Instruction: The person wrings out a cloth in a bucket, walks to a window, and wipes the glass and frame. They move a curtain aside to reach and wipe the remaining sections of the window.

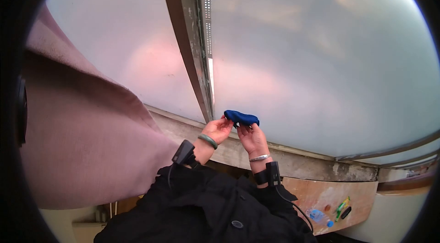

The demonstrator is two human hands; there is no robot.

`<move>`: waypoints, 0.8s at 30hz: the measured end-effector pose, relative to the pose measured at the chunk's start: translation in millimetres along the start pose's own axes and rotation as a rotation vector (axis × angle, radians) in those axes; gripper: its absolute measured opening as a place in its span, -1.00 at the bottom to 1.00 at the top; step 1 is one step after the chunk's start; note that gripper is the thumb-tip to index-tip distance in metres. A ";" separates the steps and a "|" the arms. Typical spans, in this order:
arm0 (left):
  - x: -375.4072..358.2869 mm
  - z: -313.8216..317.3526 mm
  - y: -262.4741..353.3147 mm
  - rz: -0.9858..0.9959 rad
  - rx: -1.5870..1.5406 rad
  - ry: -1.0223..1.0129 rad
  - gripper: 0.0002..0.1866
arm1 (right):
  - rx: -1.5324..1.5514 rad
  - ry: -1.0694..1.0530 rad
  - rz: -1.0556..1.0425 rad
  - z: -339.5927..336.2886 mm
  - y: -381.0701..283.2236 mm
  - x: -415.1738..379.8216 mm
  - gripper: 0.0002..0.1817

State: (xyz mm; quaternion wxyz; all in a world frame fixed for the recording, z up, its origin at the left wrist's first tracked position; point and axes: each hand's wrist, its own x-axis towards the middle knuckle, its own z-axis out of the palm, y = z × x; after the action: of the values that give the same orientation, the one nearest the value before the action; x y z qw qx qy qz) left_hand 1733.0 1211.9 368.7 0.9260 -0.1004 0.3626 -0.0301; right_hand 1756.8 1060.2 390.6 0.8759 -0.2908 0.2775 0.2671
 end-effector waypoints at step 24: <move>-200.9 118.5 27.5 0.691 0.454 -0.776 -0.81 | -0.363 -0.637 -0.265 165.5 -9.0 -116.9 -0.68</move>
State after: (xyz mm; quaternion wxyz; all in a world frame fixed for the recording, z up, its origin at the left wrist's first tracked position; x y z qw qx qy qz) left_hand 1665.1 1284.1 581.7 0.9459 0.2220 -0.0079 0.2366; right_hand 1735.1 1127.0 580.8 0.8794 -0.3768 -0.0998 0.2734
